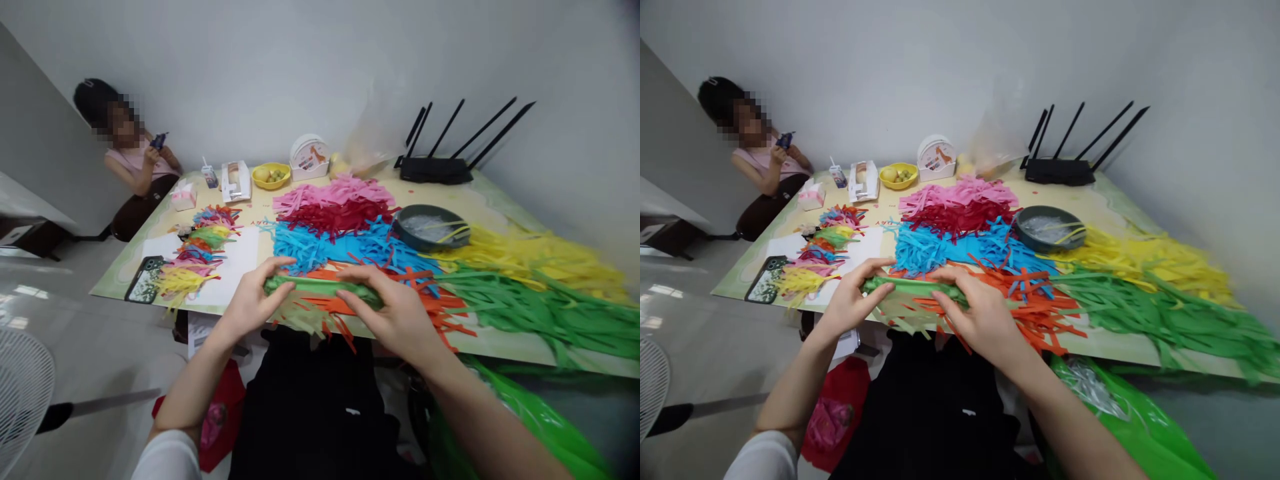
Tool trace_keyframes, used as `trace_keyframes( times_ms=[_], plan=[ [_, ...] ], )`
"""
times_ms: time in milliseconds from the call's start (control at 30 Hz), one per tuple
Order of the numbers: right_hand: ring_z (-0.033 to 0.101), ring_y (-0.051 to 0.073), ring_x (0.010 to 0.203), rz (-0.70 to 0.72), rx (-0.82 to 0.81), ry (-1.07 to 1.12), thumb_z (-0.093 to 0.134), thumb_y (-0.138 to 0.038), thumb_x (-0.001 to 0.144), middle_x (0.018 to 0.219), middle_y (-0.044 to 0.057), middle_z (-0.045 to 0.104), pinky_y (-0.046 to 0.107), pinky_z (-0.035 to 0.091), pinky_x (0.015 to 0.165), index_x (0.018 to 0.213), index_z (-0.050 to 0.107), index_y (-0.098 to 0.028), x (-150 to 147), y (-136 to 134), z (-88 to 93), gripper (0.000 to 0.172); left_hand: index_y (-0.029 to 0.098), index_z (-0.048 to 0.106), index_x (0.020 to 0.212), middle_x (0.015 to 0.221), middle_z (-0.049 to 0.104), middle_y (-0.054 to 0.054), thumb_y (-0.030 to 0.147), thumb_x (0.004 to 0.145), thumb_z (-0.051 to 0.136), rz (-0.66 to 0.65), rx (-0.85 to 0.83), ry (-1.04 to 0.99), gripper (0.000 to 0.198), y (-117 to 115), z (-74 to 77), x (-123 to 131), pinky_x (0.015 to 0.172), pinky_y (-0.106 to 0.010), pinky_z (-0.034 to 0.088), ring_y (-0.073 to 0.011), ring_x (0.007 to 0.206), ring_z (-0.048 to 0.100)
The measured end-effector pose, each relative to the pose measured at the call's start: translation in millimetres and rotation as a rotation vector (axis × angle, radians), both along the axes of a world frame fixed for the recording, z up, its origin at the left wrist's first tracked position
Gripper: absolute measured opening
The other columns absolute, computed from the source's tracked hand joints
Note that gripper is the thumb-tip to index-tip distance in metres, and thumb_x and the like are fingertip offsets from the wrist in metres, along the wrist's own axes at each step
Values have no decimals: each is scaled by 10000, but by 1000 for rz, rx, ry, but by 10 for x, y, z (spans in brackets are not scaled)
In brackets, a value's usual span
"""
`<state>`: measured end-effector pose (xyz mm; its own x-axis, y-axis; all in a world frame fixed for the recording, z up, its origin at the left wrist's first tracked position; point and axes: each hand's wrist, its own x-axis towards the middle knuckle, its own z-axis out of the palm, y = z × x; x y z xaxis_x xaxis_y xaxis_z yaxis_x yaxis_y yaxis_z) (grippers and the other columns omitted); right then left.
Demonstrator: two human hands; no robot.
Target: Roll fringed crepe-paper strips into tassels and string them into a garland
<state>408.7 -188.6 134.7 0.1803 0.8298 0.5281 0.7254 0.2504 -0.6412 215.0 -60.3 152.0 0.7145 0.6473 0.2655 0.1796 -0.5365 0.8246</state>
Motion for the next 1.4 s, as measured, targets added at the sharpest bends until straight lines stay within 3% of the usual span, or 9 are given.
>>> trace_keyframes(
  times_ms=[133, 233, 367, 600, 933, 1033, 1133, 1200, 1400],
  plan=[
    [681, 231, 958, -74, -79, -13, 595, -242, 889, 1001, 63, 728, 336, 512, 854, 1001, 665, -199, -9, -13, 12, 139, 164, 627, 857, 864, 693, -40, 249, 867, 600, -12, 57, 79, 90, -2, 14, -7, 749, -248, 478, -159, 814, 647],
    [679, 206, 797, -81, -131, 94, 633, -273, 854, 807, 25, 699, 309, 521, 752, 805, 643, -202, 10, -18, 39, 88, 166, 570, 847, 790, 689, -26, 277, 859, 626, -81, -157, 12, 125, -22, 8, -16, 704, -250, 498, -149, 738, 663],
    [665, 158, 624, 30, -169, 392, 646, -319, 859, 679, 1, 685, 270, 537, 635, 852, 686, -197, 7, -27, 24, 129, 153, 600, 907, 701, 686, -13, 319, 853, 655, -126, -505, -144, 183, -42, -41, -27, 618, -242, 517, -134, 604, 670],
    [683, 140, 612, 151, -89, 669, 670, -270, 844, 673, 17, 718, 250, 571, 620, 910, 776, -222, 0, 1, -87, 134, 148, 757, 860, 780, 718, -60, 264, 812, 695, -170, -642, -314, 140, -19, -181, -19, 618, -238, 522, -127, 643, 659],
    [685, 140, 631, 176, -70, 461, 579, -165, 832, 692, 23, 727, 230, 547, 613, 846, 765, -202, 74, 7, -3, 190, 137, 720, 854, 711, 676, -45, 345, 849, 666, -178, -425, -290, 214, -24, -121, 13, 635, -244, 512, -128, 638, 633],
    [686, 145, 654, 209, -47, 367, 551, -165, 848, 748, 33, 739, 245, 546, 630, 850, 759, -207, 84, -4, 23, 213, 152, 695, 1028, 685, 663, -15, 372, 859, 647, -143, -444, -132, 282, -21, -29, 51, 549, -216, 484, -109, 565, 604],
    [696, 170, 710, 228, -22, 266, 531, -205, 875, 782, 48, 745, 272, 547, 657, 845, 752, -210, 71, -13, 40, 223, 133, 716, 823, 608, 642, -14, 364, 860, 639, -198, -379, 77, 247, -16, 51, 85, 540, -202, 451, -104, 553, 580],
    [697, 178, 716, 199, -27, 223, 556, -243, 886, 779, 51, 745, 279, 545, 670, 813, 740, -210, 53, -19, 39, 201, 135, 692, 704, 620, 659, -21, 330, 855, 647, -199, -316, 122, 251, -23, 73, 91, 568, -201, 453, -107, 579, 588],
    [704, 226, 907, 13, -196, 146, 630, -288, 868, 1026, 62, 746, 340, 538, 827, 1022, 714, -216, 33, -35, 8, 190, 145, 714, 790, 736, 715, -28, 305, 846, 664, -67, -210, 89, 176, -92, 21, 63, 600, -209, 489, -108, 597, 619]
  ],
)
